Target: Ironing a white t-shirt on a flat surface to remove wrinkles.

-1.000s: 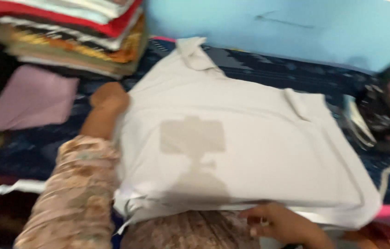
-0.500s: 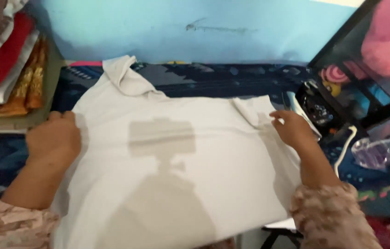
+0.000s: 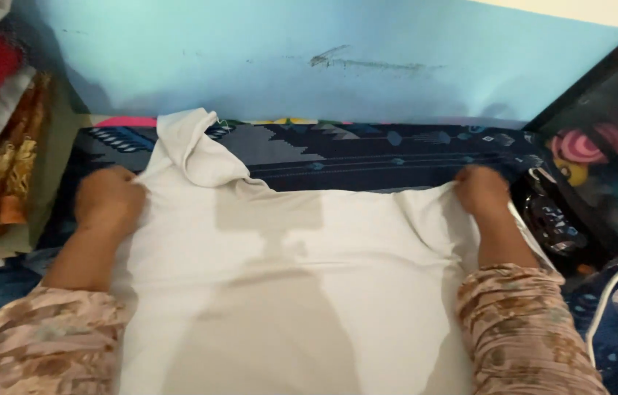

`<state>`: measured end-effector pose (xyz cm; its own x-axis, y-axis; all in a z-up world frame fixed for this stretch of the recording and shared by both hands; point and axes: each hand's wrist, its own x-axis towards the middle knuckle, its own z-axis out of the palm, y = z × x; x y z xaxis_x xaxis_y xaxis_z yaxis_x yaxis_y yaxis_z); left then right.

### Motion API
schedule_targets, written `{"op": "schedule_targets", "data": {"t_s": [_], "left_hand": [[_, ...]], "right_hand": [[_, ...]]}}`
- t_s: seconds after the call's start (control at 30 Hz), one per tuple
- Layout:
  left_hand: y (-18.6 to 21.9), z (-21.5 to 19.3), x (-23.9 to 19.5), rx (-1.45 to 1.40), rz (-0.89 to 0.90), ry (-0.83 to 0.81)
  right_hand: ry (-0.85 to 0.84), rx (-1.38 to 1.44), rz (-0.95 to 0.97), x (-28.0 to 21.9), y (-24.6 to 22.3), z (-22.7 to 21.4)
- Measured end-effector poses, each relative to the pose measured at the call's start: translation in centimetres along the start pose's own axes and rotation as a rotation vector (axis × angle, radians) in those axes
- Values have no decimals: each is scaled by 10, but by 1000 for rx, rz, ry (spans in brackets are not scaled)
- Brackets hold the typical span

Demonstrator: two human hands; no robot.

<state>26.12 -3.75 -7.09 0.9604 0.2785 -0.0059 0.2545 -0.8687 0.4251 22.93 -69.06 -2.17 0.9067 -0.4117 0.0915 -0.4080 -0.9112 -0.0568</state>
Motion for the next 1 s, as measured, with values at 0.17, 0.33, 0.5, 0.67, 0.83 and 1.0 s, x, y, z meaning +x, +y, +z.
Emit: {"op": "schedule_targets", "data": {"t_s": [0.17,0.33,0.5,0.67,0.83,1.0], "left_hand": [[-2,-15,-17,-372,-65,162],[-41,19,15,-183,79,287],[36,-9,-37,-125,316,284],[105,17,-49,-49,518,-161],[153,36,-41,298,661,-414],[147,70,-17,250,617,-53]], "right_hand": [[355,-15,60,11,28,9],[483,-255,-98,11,34,39],[220,-29,-130,-10,-4,-5],[-360,-203,-10,-33,-47,-52],[-177,-153,-124,-2,3,9],[42,-215,-154,3,22,44]]}}
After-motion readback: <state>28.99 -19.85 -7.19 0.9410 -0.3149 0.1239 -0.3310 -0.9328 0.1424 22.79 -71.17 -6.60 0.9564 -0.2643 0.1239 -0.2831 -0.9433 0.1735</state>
